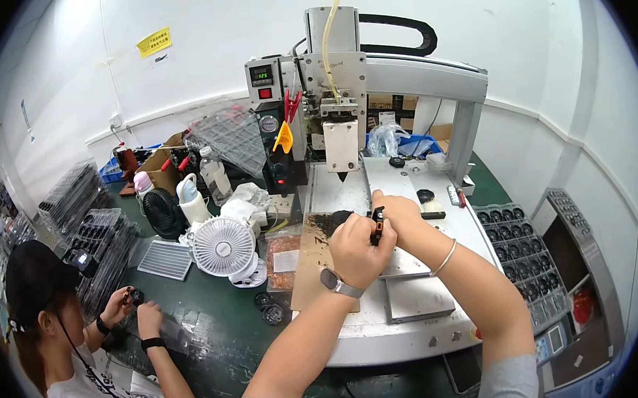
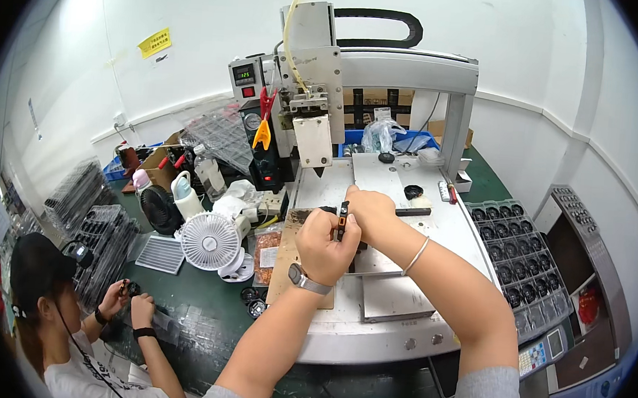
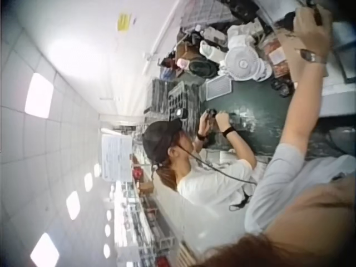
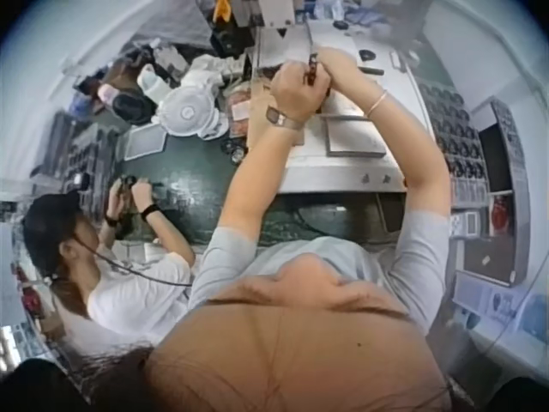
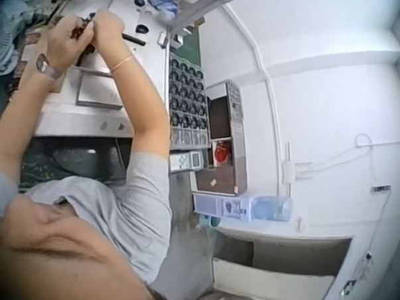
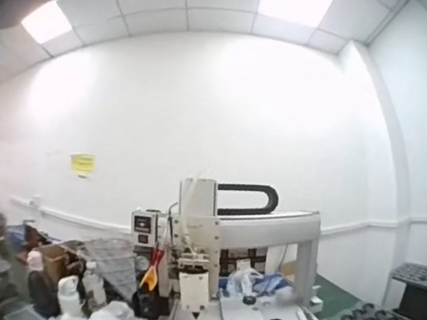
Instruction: The person operates an automated machine by placing electronic components into a fixture, pressing control buttons to activate the machine, and assembling the parts together by hand.
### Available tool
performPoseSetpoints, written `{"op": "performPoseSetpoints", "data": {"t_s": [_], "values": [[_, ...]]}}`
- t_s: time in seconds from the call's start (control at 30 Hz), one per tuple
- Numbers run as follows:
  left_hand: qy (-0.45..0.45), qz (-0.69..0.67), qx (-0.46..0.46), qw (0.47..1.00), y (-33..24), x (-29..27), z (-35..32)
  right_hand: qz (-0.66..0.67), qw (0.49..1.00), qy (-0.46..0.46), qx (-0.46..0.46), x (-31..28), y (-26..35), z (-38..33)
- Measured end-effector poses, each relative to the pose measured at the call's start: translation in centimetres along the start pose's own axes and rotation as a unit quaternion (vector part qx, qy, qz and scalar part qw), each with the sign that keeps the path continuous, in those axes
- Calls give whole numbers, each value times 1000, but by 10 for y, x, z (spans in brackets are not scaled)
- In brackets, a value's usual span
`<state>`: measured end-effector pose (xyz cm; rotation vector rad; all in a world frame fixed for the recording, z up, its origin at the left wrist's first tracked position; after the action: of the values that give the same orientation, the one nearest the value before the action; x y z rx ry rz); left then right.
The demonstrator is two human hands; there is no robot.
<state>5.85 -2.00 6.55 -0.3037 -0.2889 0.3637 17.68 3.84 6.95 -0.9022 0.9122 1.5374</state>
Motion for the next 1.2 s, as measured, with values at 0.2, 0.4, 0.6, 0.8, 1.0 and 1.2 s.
{"op": "performPoseSetpoints", "data": {"t_s": [0.2, 0.4, 0.6, 0.8, 1.0, 1.2], "values": [[8, -26, -18, 999, -7, -1, -2, -23, 996, 64, 52, 11, -3, 14], [6, -32, -32, 999, -6, -4, -1, -29, 994, -104, 36, 3, 10, 24], [15, -39, -52, 998, -5, -2, -6, -97, 993, -51, -31, 67, 3, 24], [16, -56, -77, 995, -10, -8, 2, -47, 996, -74, -21, 68, 4, 23], [55, -94, -76, 991, -77, -54, 27, -35, 998, -55, 15, 42, 16, 13], [90, -33, -32, 995, -121, -90, 38, -37, 999, -29, 17, 34, 18, 12]]}}
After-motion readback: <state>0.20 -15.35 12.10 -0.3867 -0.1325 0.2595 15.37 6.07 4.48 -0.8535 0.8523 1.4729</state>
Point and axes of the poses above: each hand's wrist, its own z-axis towards the middle knuckle, its own x-axis out of the palm, y = z × x, the point moved 5 cm from there along z, towards the middle knuckle, and after that the axes turned 15 degrees about -y, right-handed, at the moved point
